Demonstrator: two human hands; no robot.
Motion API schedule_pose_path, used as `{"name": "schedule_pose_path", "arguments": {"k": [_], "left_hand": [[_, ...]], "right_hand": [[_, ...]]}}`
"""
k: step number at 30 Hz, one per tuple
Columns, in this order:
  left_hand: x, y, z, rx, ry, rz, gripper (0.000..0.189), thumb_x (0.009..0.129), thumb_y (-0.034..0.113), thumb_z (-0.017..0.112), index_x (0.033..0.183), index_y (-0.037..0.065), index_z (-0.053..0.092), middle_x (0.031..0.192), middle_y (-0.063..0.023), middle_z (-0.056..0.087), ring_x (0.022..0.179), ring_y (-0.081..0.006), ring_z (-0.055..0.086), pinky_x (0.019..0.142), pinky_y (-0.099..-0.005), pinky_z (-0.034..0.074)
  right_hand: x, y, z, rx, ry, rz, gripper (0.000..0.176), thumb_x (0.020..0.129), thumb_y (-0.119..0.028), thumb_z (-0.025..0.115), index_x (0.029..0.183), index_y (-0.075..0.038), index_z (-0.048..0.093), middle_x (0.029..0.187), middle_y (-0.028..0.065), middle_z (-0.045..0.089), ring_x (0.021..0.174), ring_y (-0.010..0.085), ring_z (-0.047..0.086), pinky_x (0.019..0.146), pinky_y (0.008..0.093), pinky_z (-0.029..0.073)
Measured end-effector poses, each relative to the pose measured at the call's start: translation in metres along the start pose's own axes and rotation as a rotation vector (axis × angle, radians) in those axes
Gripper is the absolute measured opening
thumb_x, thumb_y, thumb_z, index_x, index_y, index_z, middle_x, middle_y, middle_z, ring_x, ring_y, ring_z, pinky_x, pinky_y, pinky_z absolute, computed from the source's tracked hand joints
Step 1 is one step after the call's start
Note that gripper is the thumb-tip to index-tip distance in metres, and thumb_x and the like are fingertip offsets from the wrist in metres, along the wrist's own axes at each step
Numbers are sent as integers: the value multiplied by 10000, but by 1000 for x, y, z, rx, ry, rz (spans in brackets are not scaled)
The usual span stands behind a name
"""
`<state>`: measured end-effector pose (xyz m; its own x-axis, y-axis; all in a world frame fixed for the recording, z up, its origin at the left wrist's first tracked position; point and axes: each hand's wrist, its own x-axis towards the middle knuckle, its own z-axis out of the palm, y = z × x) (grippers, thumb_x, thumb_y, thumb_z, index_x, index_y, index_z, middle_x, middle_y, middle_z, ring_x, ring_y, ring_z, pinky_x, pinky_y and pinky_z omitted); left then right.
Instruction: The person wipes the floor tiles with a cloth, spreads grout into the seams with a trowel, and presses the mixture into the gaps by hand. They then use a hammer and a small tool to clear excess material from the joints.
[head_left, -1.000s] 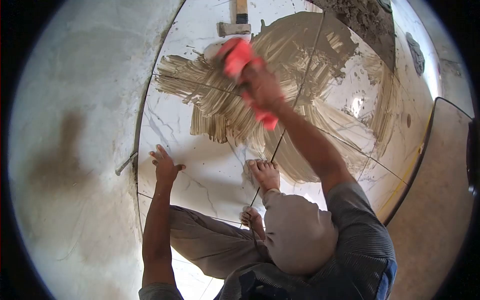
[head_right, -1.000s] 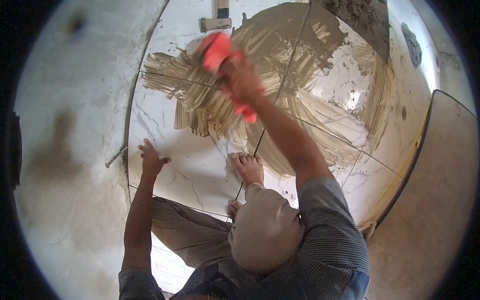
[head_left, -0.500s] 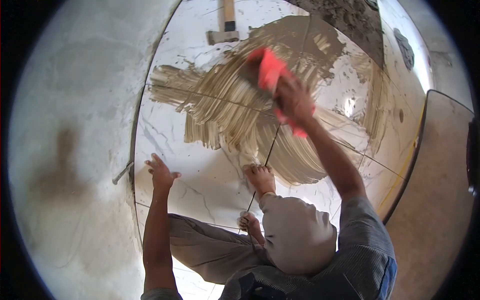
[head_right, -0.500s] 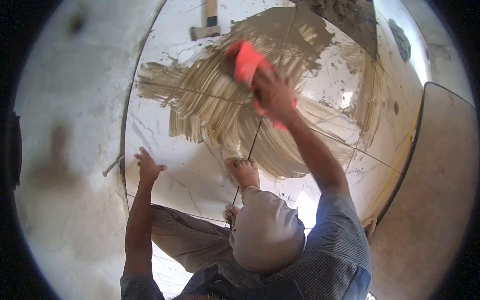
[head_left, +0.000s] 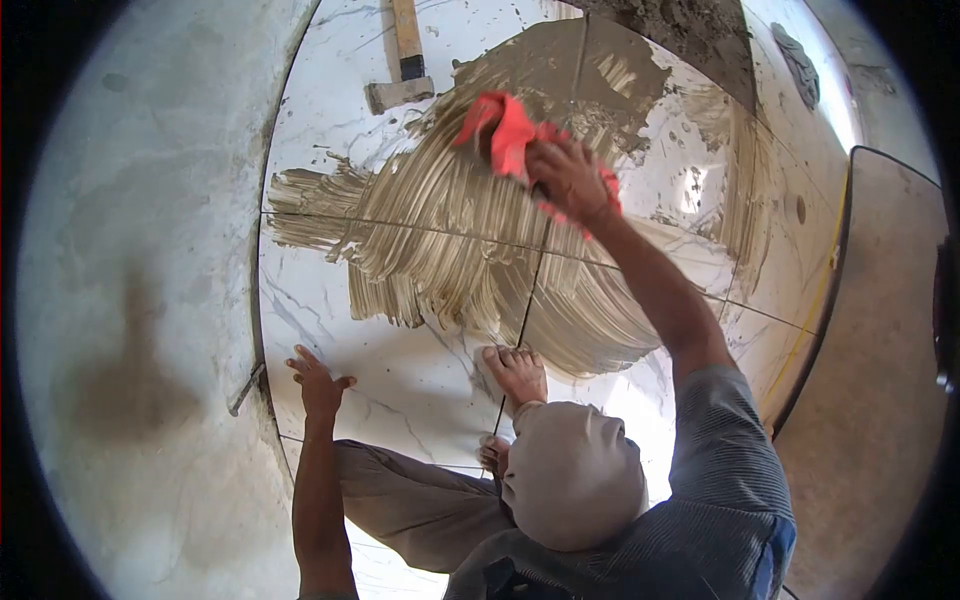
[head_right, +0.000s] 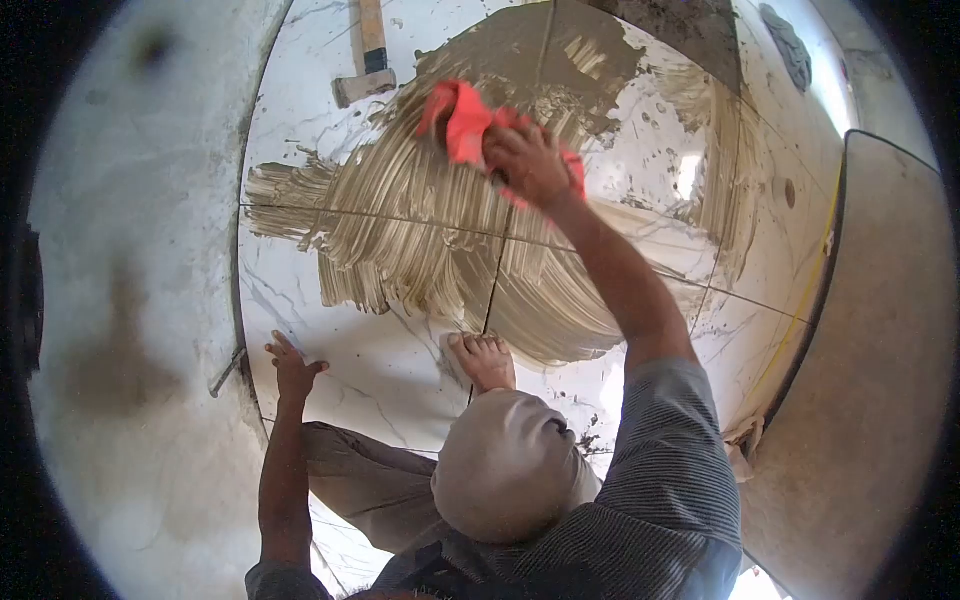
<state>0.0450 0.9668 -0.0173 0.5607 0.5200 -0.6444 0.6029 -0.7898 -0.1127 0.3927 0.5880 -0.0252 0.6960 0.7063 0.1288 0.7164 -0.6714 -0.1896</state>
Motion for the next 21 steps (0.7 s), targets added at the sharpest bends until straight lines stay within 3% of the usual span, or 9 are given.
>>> {"name": "schedule_pose_path", "arguments": {"k": [5,8,10,14,18,19,20,21], "left_hand": [[0,-1,3,70,27,23,1250,536,438,787,1355,-72,-6,1296,-449,125,1082,-546,421,859,-394,477],[5,-9,15,83,54,27,1255,526,441,788,1355,-74,-1,1296,-450,122,1098,-547,403,859,-394,478],[6,-11,14,79,93,50,1257,522,434,791,1356,-75,0,1295,-451,121,1109,-548,391,858,-396,478],[2,1,-2,6,13,-16,1268,509,389,812,1356,-71,-12,1307,-445,88,1121,-551,375,878,-414,464],[1,-1,0,-63,16,-7,1258,521,341,823,1363,-49,-25,1325,-432,49,1135,-564,345,888,-428,455],[1,1,-2,-59,19,5,1258,521,341,823,1363,-49,-25,1325,-432,49,1135,-564,345,888,-428,455],[2,4,-4,-65,-28,-34,1252,528,325,825,1366,-39,-30,1329,-428,43,1148,-570,319,890,-430,453],[2,4,-6,-70,-77,-77,1246,535,309,826,1369,-29,-36,1333,-424,37,1161,-575,294,892,-432,450]], "right_hand": [[81,96,6,-122,111,69,226,750,-165,532,964,-206,590,1193,-3,492,1154,295,411,920,486,353],[128,173,32,-147,178,49,236,750,-195,566,984,-212,593,1129,-12,524,1083,294,463,890,485,387],[153,190,21,-117,128,215,255,746,-174,543,996,-192,594,1145,20,532,1052,314,490,880,471,401],[166,123,-26,-27,343,423,274,779,-121,509,1036,-167,591,1125,51,553,1018,323,518,871,426,421],[147,38,-22,-5,204,203,314,718,-189,583,1032,-174,571,1146,48,535,1044,341,497,864,460,422],[141,2,-26,62,109,284,333,714,-209,599,1044,-200,556,1165,44,507,1083,352,470,841,499,424],[135,-2,9,-8,152,204,344,715,-231,603,1053,-221,541,1172,39,470,1090,351,449,820,540,416],[129,-22,18,-110,97,261,347,729,-260,597,1068,-236,528,1167,37,446,1070,350,441,817,576,397]]}}
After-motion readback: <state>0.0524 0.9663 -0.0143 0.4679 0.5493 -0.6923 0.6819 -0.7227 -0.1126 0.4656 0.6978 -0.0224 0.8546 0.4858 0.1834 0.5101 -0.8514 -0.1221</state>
